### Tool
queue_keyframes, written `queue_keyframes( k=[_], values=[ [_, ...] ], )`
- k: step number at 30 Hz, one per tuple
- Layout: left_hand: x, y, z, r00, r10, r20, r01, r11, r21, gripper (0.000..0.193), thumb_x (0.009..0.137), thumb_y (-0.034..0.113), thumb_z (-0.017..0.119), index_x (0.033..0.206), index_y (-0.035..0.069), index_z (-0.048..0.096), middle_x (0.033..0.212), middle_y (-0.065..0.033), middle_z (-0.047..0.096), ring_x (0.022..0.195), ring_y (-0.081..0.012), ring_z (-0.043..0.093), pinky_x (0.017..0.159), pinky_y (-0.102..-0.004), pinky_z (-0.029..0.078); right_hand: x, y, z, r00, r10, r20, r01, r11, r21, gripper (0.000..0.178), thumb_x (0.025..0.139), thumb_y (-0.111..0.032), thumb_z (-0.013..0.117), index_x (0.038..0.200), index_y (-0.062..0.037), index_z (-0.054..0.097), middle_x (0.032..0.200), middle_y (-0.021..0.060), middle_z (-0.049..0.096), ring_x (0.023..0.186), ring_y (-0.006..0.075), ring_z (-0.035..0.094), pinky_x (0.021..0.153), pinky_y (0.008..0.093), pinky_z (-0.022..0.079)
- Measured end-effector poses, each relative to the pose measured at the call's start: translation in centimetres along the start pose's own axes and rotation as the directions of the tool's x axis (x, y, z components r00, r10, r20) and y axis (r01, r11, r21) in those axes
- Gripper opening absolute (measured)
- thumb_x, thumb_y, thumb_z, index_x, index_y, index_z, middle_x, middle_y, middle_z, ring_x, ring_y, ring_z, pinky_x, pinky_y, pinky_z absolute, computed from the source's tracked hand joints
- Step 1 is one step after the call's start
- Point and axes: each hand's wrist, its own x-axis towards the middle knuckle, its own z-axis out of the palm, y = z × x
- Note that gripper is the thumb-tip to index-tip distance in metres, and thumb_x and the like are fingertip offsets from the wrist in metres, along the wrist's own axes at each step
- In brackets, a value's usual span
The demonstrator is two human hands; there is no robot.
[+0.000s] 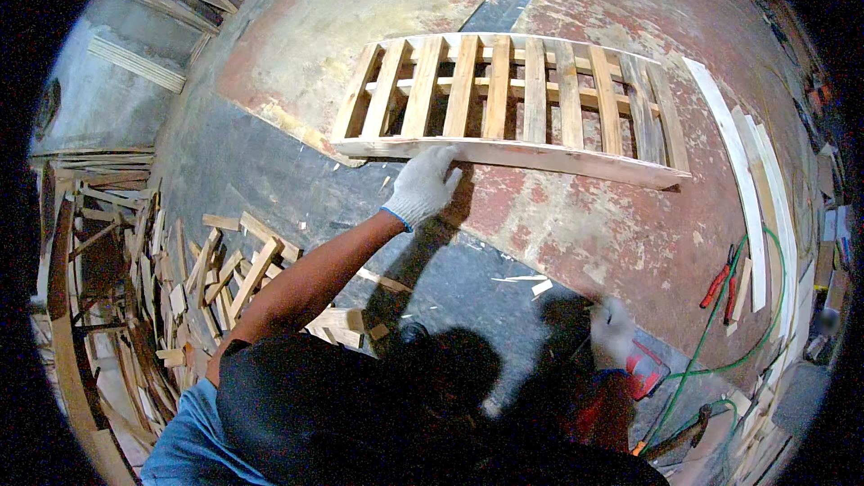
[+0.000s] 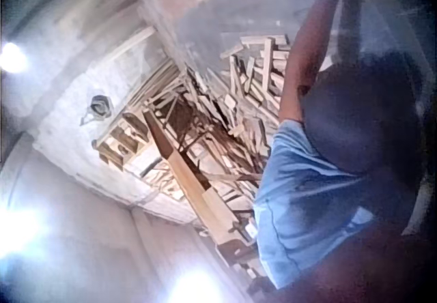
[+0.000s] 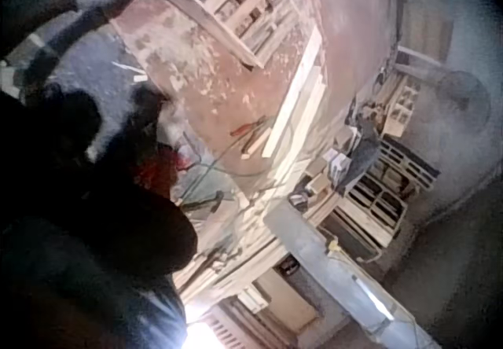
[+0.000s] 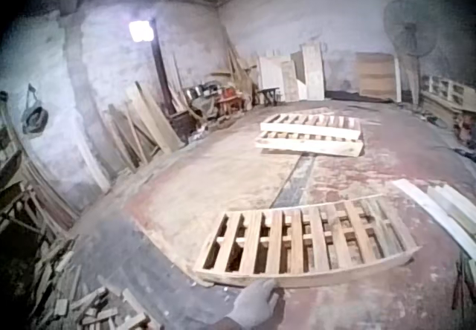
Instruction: The person assembles a rectangular wooden frame by nailing thin wooden slats to a base structure using a pneumatic nail gun. They repeatedly pick up slats from a pile on the floor, position them, and secure them with nails.
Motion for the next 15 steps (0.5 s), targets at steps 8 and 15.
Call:
queue_keyframes(
  k=[8, 15],
  values=[
    [3.0, 0.8, -2.9, 0.940, 0.309, -0.145, -0.241, 0.901, 0.360, 0.020, 0.082, 0.015, 0.064, 0.101, 0.011, 0.061, 0.093, -0.0115, 0.058, 0.093, -0.0332, 0.057, 0.085, -0.0461, 0.044, 0.3, 2.9, 1.3, 0.996, 0.043, -0.079, -0.041, 0.999, 0.027, 0.028, 0.092, -0.036, 0.067, 0.109, -0.0140, 0.073, 0.106, 0.0123, 0.075, 0.100, 0.0340, 0.071, 0.090, 0.0435, 0.055],
    [5.3, 0.3, -2.1, 0.953, 0.300, 0.032, -0.284, 0.858, 0.429, 0.051, 0.079, 0.017, 0.075, 0.125, 0.010, 0.056, 0.098, -0.0098, 0.062, 0.096, -0.0319, 0.060, 0.091, -0.0452, 0.043, 0.4, 2.8, 2.1, 0.990, 0.018, -0.140, -0.025, 0.998, -0.052, 0.025, 0.090, -0.034, 0.070, 0.092, -0.0094, 0.068, 0.088, 0.0174, 0.070, 0.086, 0.0389, 0.069, 0.075, 0.0465, 0.054]
  ],
)
